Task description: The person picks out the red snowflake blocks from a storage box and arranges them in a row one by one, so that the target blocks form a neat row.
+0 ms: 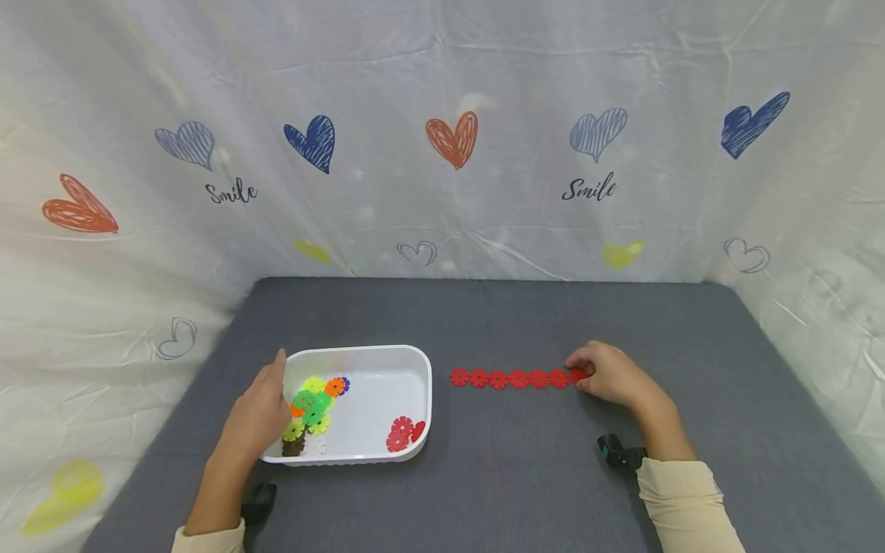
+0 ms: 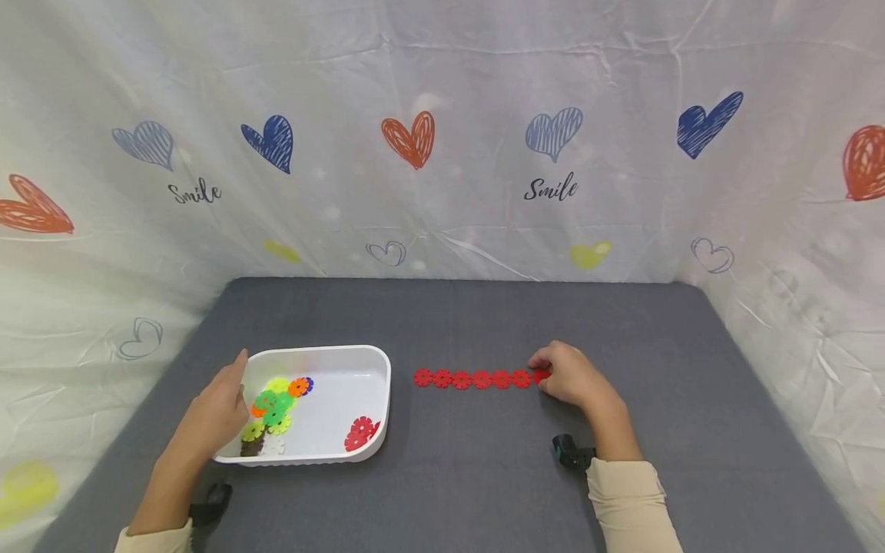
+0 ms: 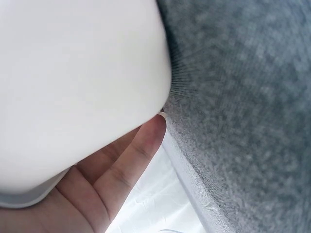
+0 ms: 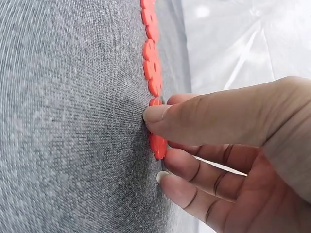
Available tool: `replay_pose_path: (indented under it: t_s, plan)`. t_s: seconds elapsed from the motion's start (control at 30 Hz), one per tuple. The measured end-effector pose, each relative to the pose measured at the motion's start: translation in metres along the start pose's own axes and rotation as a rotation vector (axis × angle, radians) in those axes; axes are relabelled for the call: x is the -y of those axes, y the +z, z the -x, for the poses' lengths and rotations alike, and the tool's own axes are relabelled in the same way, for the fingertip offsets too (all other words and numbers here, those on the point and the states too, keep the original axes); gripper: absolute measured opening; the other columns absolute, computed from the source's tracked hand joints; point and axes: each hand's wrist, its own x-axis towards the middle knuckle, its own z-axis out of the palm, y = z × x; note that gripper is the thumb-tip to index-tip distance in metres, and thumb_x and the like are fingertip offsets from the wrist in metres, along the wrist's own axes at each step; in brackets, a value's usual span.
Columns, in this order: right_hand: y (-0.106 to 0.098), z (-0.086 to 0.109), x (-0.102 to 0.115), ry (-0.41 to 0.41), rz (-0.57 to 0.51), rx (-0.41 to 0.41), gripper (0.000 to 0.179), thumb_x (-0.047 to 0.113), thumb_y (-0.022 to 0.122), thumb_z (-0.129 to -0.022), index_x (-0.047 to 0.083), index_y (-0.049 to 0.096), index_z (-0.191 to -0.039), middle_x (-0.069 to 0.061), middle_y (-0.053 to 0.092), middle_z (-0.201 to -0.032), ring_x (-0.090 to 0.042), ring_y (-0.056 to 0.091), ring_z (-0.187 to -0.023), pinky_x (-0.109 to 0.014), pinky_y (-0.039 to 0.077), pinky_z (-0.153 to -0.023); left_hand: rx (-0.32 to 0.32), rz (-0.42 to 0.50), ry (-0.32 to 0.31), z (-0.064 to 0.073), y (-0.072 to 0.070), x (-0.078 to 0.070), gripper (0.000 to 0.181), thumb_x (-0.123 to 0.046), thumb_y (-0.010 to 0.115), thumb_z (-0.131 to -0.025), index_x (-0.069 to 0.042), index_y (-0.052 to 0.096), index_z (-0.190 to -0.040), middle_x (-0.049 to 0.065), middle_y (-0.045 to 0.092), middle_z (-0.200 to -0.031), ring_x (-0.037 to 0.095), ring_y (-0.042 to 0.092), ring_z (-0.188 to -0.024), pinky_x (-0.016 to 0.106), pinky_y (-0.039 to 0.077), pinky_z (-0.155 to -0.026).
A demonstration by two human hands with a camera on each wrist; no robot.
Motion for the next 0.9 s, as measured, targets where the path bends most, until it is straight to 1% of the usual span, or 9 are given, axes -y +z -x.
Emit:
replay_pose_path:
  t_s: [0.2,0.33,0.43,0.53,0.63,0.7,0.8,0.9]
  plan:
    - [0.003,0.000,0.003,0.003,-0.005,-0.002,0.029,-0.008,0.076,-0.074,-0.003,0.074,-0.103,-0.007,0.063,-0.091,-0.024,0.057,-0.081,-0.042,0.050,-0.071,-0.004,0.000,-0.001,0.001,0.001,0.000,0.068,0.004,0.046,-0.095,0.010,0.016,-0.155,0.036,0.037,-0.145,0.051,0.051,-0.118,0.066,0.042,-0.096]
    - [0.003,0.000,0.004,0.002,-0.006,-0.005,0.030,-0.007,0.076,-0.074,-0.002,0.073,-0.104,-0.006,0.062,-0.089,-0.023,0.056,-0.079,-0.040,0.048,-0.069,-0.008,-0.003,0.010,0.000,0.001,0.000,0.066,0.003,0.046,-0.096,0.011,0.017,-0.155,0.036,0.038,-0.144,0.050,0.052,-0.115,0.066,0.043,-0.094]
    - [0.002,-0.002,0.008,-0.019,0.014,-0.022,0.027,-0.004,0.076,-0.077,-0.002,0.073,-0.103,-0.007,0.062,-0.089,-0.022,0.054,-0.078,-0.040,0.047,-0.068,-0.008,-0.007,0.016,0.000,0.001,0.001,0.064,0.003,0.045,-0.097,0.011,0.018,-0.154,0.036,0.038,-0.144,0.050,0.053,-0.113,0.066,0.044,-0.093]
    - [0.002,-0.007,0.019,-0.057,0.042,-0.048,0.023,-0.001,0.075,-0.081,-0.001,0.073,-0.104,-0.007,0.063,-0.091,-0.023,0.056,-0.080,-0.043,0.048,-0.071,-0.003,-0.003,0.015,-0.001,0.000,0.001,0.063,0.002,0.044,-0.097,0.012,0.018,-0.154,0.036,0.038,-0.144,0.050,0.053,-0.114,0.066,0.044,-0.093]
    - [0.005,-0.015,0.037,-0.112,0.044,-0.057,0.021,-0.001,0.074,-0.084,-0.001,0.073,-0.105,-0.008,0.065,-0.096,-0.026,0.060,-0.086,-0.047,0.051,-0.076,0.003,0.001,0.012,-0.001,0.000,0.001,0.064,0.003,0.045,-0.097,0.012,0.017,-0.154,0.036,0.037,-0.145,0.050,0.052,-0.115,0.066,0.043,-0.094]
    - [0.009,-0.023,0.054,-0.171,0.042,-0.058,0.020,-0.001,0.073,-0.085,-0.001,0.073,-0.105,-0.008,0.066,-0.099,-0.027,0.062,-0.091,-0.048,0.052,-0.080,0.005,0.002,0.009,-0.001,0.000,0.001,0.065,0.003,0.045,-0.097,0.011,0.017,-0.154,0.036,0.037,-0.145,0.050,0.052,-0.116,0.066,0.043,-0.094]
    - [0.020,-0.035,0.088,-0.302,0.064,-0.065,0.018,-0.002,0.073,-0.085,0.001,0.075,-0.103,-0.006,0.067,-0.100,-0.026,0.064,-0.093,-0.045,0.053,-0.082,0.006,0.001,0.007,0.000,0.000,0.001,0.066,0.003,0.046,-0.096,0.011,0.016,-0.155,0.036,0.037,-0.145,0.051,0.052,-0.116,0.066,0.042,-0.095]
    - [0.036,-0.044,0.130,-0.458,0.142,-0.084,0.016,0.000,0.074,-0.084,0.006,0.077,-0.098,-0.002,0.067,-0.094,-0.022,0.063,-0.090,-0.038,0.053,-0.081,0.004,0.002,0.007,0.000,0.001,0.001,0.066,0.004,0.046,-0.096,0.011,0.017,-0.155,0.036,0.037,-0.145,0.050,0.051,-0.116,0.066,0.042,-0.095]
